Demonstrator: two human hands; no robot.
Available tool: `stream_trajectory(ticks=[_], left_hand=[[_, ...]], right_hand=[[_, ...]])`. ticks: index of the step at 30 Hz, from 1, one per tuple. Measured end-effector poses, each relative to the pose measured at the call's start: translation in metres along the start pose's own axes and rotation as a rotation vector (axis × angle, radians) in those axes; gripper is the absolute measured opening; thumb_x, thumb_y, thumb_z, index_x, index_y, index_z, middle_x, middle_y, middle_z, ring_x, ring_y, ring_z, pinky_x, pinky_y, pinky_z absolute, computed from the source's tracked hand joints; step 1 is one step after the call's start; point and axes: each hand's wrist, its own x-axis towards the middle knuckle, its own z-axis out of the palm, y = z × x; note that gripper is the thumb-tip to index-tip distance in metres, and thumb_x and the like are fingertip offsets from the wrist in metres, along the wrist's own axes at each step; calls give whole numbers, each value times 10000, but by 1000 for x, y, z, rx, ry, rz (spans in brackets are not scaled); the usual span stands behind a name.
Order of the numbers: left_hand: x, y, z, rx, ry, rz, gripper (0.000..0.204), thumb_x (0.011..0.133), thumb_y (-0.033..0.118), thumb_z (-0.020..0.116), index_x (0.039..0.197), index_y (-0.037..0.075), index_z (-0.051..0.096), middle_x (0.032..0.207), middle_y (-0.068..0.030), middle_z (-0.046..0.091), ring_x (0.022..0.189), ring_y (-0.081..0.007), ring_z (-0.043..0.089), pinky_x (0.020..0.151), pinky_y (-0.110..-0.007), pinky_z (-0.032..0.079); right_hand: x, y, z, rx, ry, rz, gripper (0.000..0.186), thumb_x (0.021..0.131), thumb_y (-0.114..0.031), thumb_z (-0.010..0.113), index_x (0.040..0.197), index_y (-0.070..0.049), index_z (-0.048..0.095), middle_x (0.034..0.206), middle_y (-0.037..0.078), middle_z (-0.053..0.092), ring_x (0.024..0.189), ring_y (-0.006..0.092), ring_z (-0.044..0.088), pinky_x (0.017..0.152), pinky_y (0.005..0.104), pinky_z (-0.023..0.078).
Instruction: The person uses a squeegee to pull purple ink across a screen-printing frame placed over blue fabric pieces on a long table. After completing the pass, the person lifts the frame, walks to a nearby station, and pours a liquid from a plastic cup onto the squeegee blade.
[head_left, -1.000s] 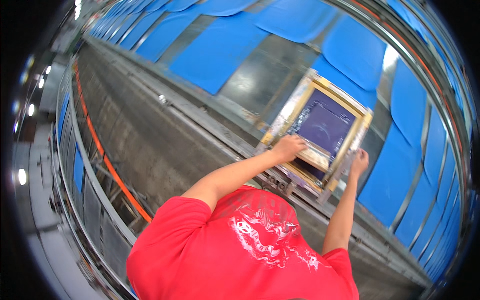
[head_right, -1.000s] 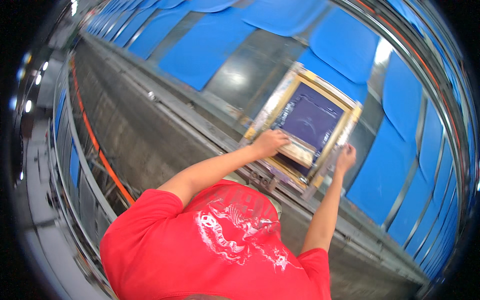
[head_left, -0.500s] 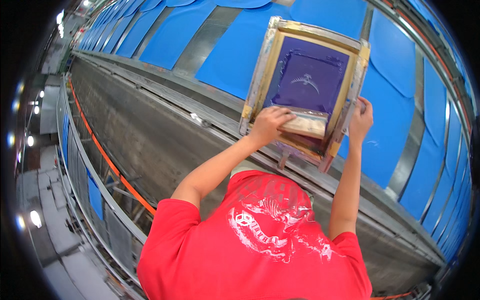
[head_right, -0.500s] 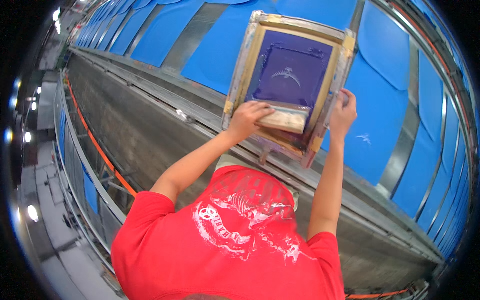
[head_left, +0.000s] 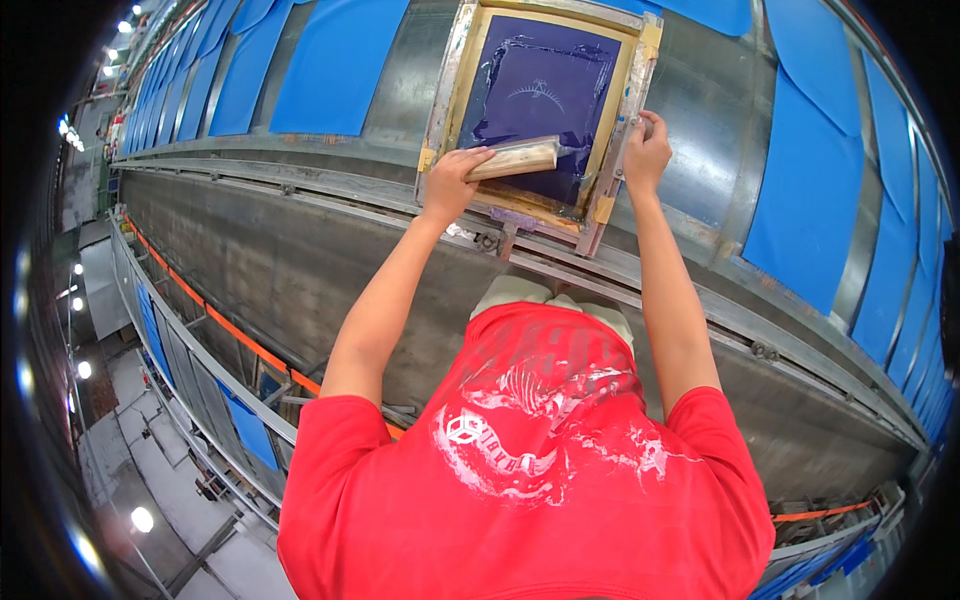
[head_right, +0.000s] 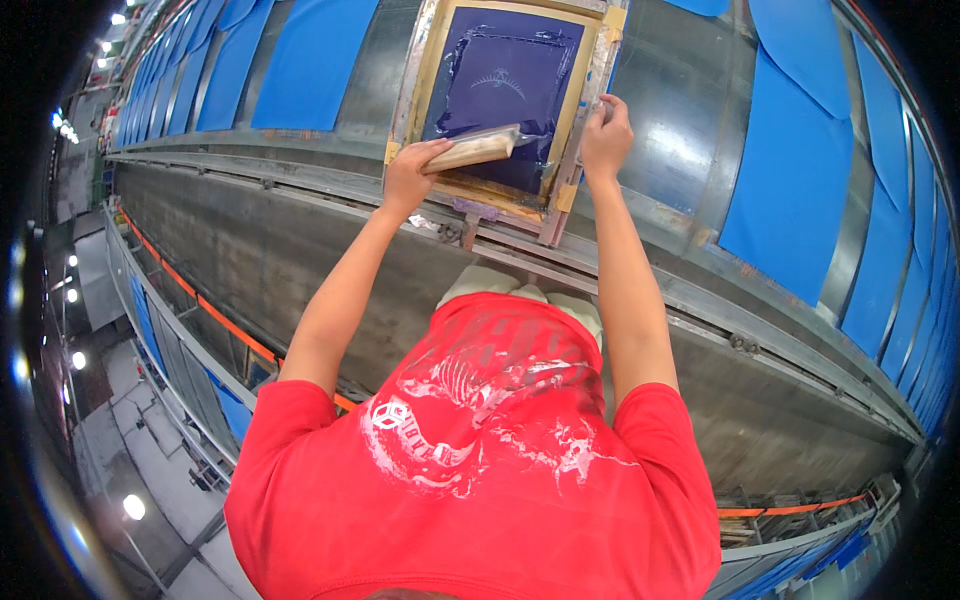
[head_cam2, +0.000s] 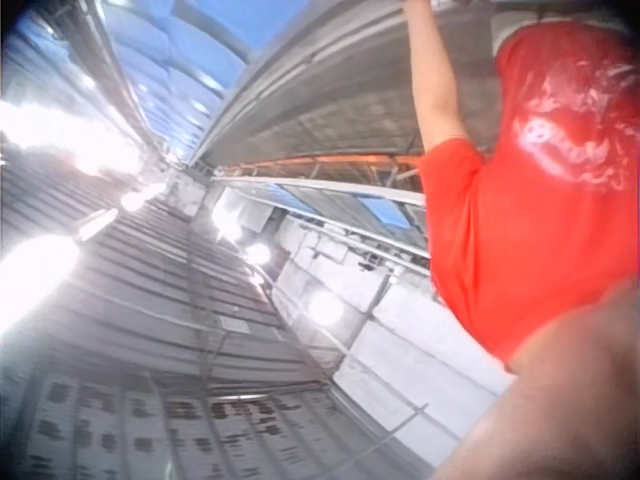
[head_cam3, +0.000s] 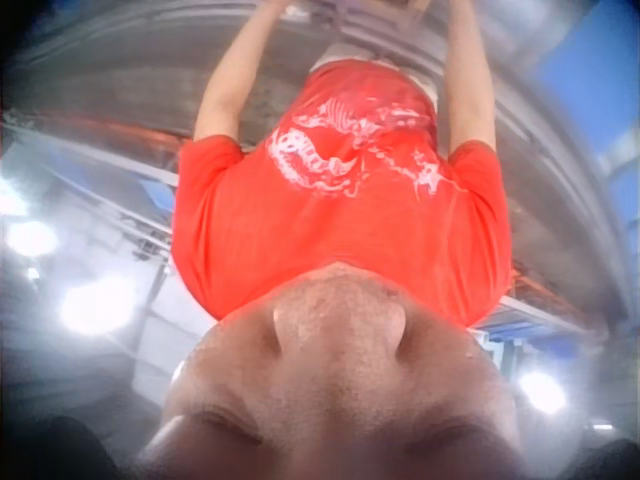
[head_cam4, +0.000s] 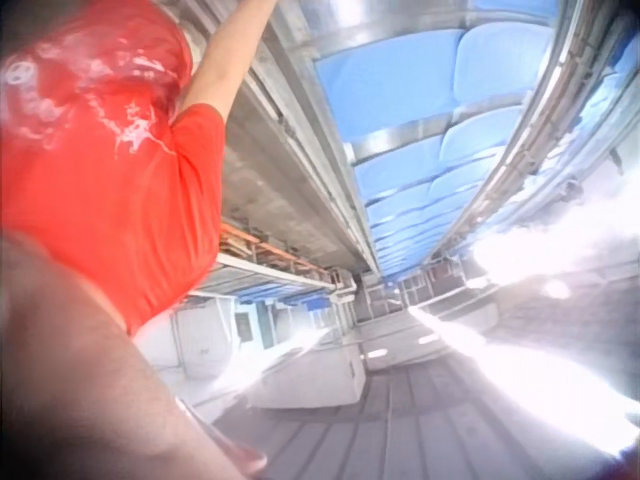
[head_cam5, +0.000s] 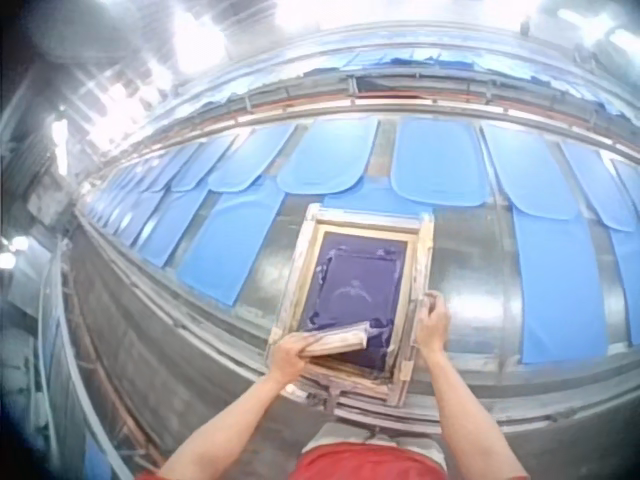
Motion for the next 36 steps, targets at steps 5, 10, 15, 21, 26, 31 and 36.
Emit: stream_trajectory(ticks=[5, 10, 15, 21, 26, 31, 36], left_hand=[[-17, -12, -13, -33, 27, 15, 572, 706, -83, 645, 1218, 160, 720, 1241, -47, 704, 1135, -277, 651, 979, -387, 524], [-41, -21, -11, 23, -134, 219, 536, 718, -59, 653, 1206, 155, 718, 1235, -49, 704, 1144, -277, 645, 982, -411, 520], [-3, -28, 13, 89, -122, 336, 496, 742, -26, 648, 1204, 145, 705, 1233, -30, 697, 1143, -278, 631, 990, -404, 509], [139, -43, 28, -113, -172, 250, 397, 780, -16, 646, 1124, 149, 752, 1114, -72, 742, 1055, -269, 683, 899, -400, 545], [235, -44, 38, -129, -230, 233, 384, 775, -12, 640, 1099, 150, 767, 1082, -79, 749, 1005, -269, 703, 881, -405, 561], [177, -60, 66, -69, -47, 295, 368, 780, -59, 609, 1059, 118, 770, 1112, -95, 747, 1043, -262, 700, 902, -388, 554], [102, -49, 40, 25, -95, 347, 424, 771, -63, 619, 1122, 139, 748, 1174, -47, 736, 1096, -237, 690, 992, -367, 515]], right_hand=[[4, 11, 11, -65, 21, -26, 204, 946, -110, 574, 1109, -33, 669, 911, 208, 723, 824, 371, 697, 771, 462, 522], [8, 16, 16, -158, -30, 66, 217, 953, -122, 559, 1118, -33, 668, 1001, 224, 719, 930, 416, 679, 838, 476, 511], [14, 15, 4, -238, -83, 118, 248, 961, -176, 582, 1143, -34, 673, 1055, 226, 703, 989, 394, 667, 859, 479, 503], [30, -63, -15, -615, -329, -263, 408, 930, -301, 675, 1253, -51, 666, 1246, 178, 621, 1190, 330, 576, 949, 430, 491], [80, -88, 48, -514, -492, -470, 417, 836, -215, 751, 1213, -49, 684, 1203, 145, 628, 1154, 336, 580, 966, 439, 497], [24, -25, 79, -526, -394, -510, 497, 679, -30, 769, 1168, -41, 681, 1185, 110, 627, 1152, 320, 583, 987, 434, 496], [-70, -53, 42, -469, -493, -337, 460, 676, 27, 723, 1130, -34, 688, 1185, 123, 619, 1157, 333, 578, 1018, 423, 486]])
